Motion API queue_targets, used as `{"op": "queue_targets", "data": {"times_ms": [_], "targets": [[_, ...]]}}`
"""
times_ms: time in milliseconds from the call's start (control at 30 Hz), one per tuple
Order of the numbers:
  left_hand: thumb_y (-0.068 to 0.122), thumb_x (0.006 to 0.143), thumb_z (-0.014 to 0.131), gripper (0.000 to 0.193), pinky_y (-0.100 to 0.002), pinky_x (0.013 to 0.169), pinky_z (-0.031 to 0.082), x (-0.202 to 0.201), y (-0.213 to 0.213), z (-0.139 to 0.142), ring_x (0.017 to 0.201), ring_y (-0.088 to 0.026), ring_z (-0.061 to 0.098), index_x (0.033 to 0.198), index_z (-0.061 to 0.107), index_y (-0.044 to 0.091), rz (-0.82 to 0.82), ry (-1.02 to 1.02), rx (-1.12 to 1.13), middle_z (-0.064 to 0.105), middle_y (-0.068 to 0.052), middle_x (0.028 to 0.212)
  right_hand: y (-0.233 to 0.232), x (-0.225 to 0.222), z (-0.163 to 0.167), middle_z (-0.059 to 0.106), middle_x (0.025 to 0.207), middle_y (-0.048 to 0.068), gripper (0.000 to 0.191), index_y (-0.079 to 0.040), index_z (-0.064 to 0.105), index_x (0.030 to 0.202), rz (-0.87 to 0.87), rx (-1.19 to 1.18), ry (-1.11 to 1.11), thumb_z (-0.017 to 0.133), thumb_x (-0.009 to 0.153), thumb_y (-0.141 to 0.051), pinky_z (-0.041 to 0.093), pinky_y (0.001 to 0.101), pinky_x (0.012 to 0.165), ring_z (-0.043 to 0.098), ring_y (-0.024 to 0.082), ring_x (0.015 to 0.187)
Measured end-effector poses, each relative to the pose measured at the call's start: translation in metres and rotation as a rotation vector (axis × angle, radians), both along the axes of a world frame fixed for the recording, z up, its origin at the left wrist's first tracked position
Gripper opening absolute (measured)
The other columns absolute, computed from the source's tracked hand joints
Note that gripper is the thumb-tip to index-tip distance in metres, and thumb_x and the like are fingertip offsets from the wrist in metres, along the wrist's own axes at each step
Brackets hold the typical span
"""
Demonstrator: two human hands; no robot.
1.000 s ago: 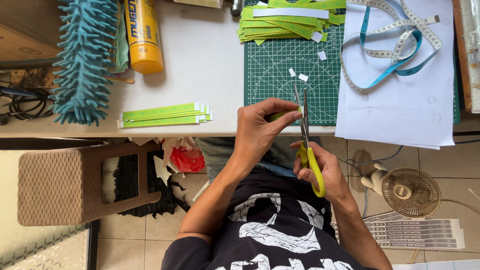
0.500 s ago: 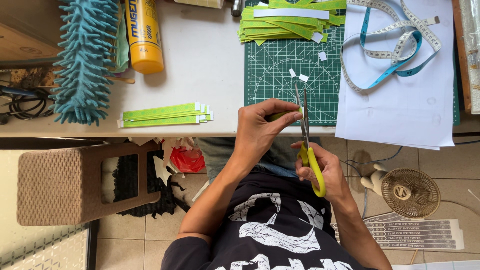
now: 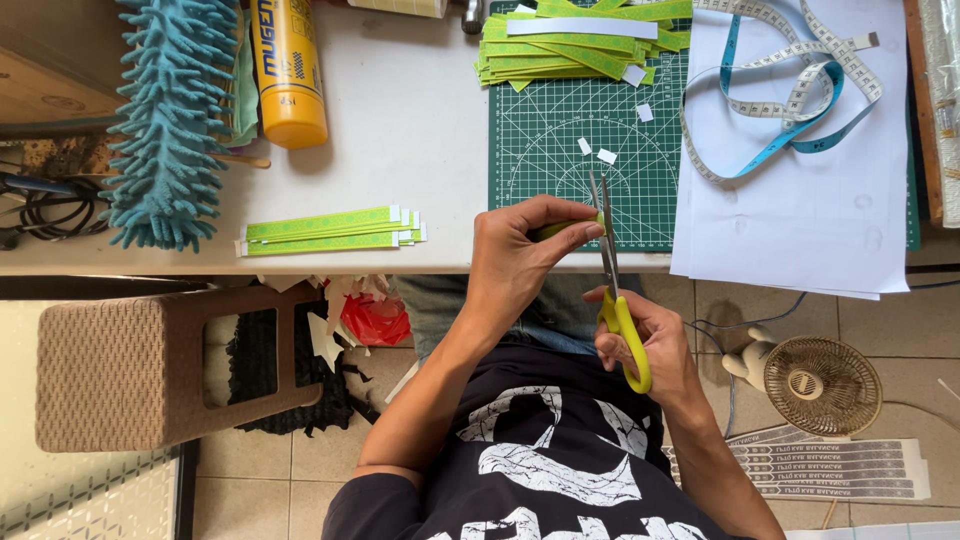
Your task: The person sits at a workbench and cuts green hook-and-loop fastener strips into short pieces with scissors, placing the cut pieces on a pile. They peel small white backing tabs off the strips and trim the strip ends, then gather the small cut scraps from the cutting mat by hand.
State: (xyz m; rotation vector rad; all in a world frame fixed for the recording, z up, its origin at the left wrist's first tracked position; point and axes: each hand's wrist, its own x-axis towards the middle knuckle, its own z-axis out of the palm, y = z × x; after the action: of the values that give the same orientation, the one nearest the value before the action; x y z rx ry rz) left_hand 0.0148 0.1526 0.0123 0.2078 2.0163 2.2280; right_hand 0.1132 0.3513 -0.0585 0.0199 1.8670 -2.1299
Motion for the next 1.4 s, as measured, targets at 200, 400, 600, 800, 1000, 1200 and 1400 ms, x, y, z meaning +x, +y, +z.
{"op": "queue_targets", "data": {"times_ms": [200,400,600,800,1000,1200,1400], "targets": [[0.008,0.091,0.078,0.019,-0.022,0.08,0.063,0.0,0.0,0.0,0.092,-0.011,0.076,0.108,0.077,-0.001,0.011,-0.004,0.02,0.08,-0.009,0.098,-0.001,0.001,0.003,0.065,0.074,0.002,0.061,0.002,0.067,0.127,-0.02,0.08,-0.007,0.083,0.08,-0.033,0.051,0.0208,0.048,0.061,0.007,0.056],[0.008,0.091,0.078,0.019,-0.021,0.078,0.062,0.0,-0.003,-0.001,0.09,-0.01,0.076,0.107,0.077,-0.001,0.02,-0.03,-0.005,0.08,-0.009,0.096,-0.003,0.003,0.007,0.063,0.069,0.001,0.06,0.001,0.068,0.125,-0.027,0.119,-0.039,0.082,0.079,-0.035,0.047,0.0202,0.045,0.059,0.007,0.052],[0.008,0.091,0.078,0.018,-0.021,0.077,0.062,0.0,-0.006,-0.004,0.089,-0.01,0.076,0.106,0.077,-0.002,0.035,-0.029,-0.009,0.08,-0.008,0.095,-0.008,0.001,0.006,0.061,0.066,0.0,0.059,0.001,0.069,0.123,-0.02,0.13,-0.034,0.083,0.078,-0.035,0.047,0.0212,0.043,0.058,0.007,0.05],[0.007,0.091,0.078,0.018,-0.021,0.075,0.061,0.0,-0.007,-0.009,0.088,-0.01,0.075,0.106,0.077,-0.003,0.062,-0.038,-0.029,0.08,-0.009,0.094,-0.009,0.0,0.0,0.06,0.063,0.0,0.055,0.002,0.069,0.122,-0.013,0.094,-0.067,0.082,0.08,-0.032,0.047,0.0214,0.042,0.057,0.007,0.049],[0.007,0.093,0.076,0.018,-0.022,0.075,0.062,0.002,-0.007,-0.011,0.089,-0.01,0.075,0.108,0.077,-0.002,0.054,-0.044,-0.007,0.08,-0.009,0.095,-0.007,0.0,-0.005,0.062,0.064,0.003,0.049,0.002,0.069,0.121,-0.046,0.055,-0.103,0.081,0.083,-0.026,0.047,0.0217,0.042,0.058,0.008,0.048],[0.009,0.096,0.073,0.015,-0.027,0.075,0.061,0.023,-0.006,-0.012,0.088,-0.016,0.078,0.111,0.076,0.007,0.04,0.356,-0.391,0.079,-0.007,0.099,0.002,-0.005,0.001,0.077,0.092,0.008,0.058,-0.002,0.06,0.133,-0.17,-0.09,0.117,0.081,0.084,-0.025,0.059,0.0227,0.062,0.072,0.012,0.071],[0.009,0.096,0.067,0.043,-0.034,0.077,0.057,0.054,0.009,-0.023,0.086,-0.021,0.068,0.139,0.059,0.009,-0.198,0.738,-0.649,0.071,-0.005,0.097,0.009,-0.002,-0.004,0.071,0.099,0.007,0.055,-0.003,0.059,0.137,-0.283,-0.056,0.142,0.08,0.087,-0.008,0.058,0.0226,0.076,0.069,0.013,0.086]]}}
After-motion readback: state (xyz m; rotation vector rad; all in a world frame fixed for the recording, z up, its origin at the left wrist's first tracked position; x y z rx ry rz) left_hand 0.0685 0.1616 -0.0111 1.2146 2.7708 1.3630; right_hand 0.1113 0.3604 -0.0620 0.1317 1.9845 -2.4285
